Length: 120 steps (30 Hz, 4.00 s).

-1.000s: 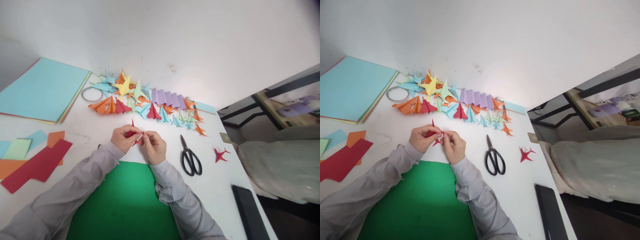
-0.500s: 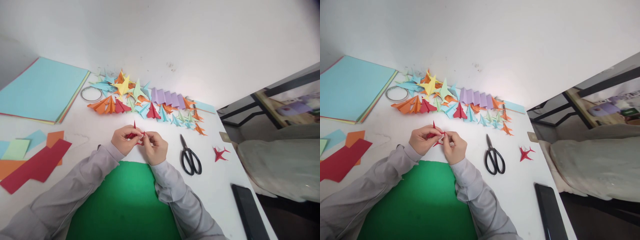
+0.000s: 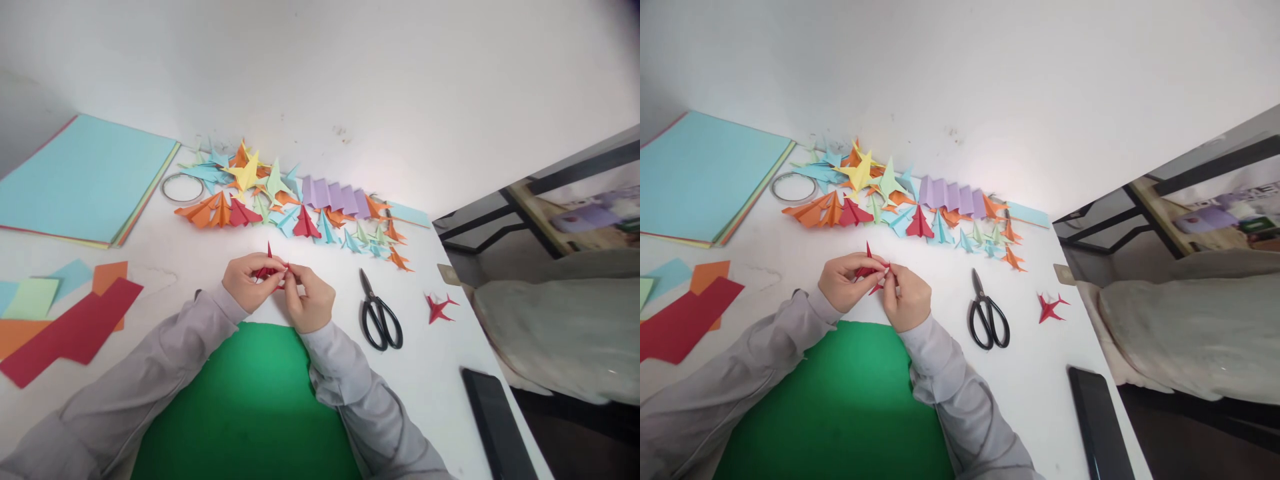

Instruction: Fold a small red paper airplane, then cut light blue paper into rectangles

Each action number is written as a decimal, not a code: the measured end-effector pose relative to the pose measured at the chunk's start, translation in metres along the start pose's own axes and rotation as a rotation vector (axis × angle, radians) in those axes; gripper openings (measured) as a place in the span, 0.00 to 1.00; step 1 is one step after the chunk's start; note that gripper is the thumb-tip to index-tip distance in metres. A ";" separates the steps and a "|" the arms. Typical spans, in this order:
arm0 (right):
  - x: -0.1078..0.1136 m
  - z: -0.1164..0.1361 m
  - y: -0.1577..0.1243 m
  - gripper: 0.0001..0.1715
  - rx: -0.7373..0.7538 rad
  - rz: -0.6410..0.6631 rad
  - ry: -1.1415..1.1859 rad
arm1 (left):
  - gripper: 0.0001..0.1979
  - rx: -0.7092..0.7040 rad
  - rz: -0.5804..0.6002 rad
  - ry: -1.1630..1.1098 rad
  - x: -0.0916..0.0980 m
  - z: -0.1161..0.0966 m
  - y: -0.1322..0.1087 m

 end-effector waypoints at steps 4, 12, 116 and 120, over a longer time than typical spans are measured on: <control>0.002 0.001 0.001 0.08 -0.023 0.037 0.057 | 0.03 0.049 0.034 -0.014 0.001 0.000 0.000; 0.004 0.004 0.003 0.10 0.029 0.084 0.064 | 0.03 0.194 0.028 -0.126 0.004 0.001 0.003; -0.015 -0.018 -0.003 0.18 -0.796 -0.050 0.977 | 0.08 0.457 0.104 -0.331 0.005 0.008 0.011; -0.014 -0.019 -0.002 0.14 -0.780 -0.090 0.883 | 0.09 0.457 0.109 -0.339 0.005 0.014 0.011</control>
Point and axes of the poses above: each hand's wrist, its own y-axis towards the middle knuckle, its own x-axis out of the back of the hand, z = x × y, the point moved 1 cm from there along y, towards the middle knuckle, and after that the axes turned 13 degrees about x, right-handed, at the moved point
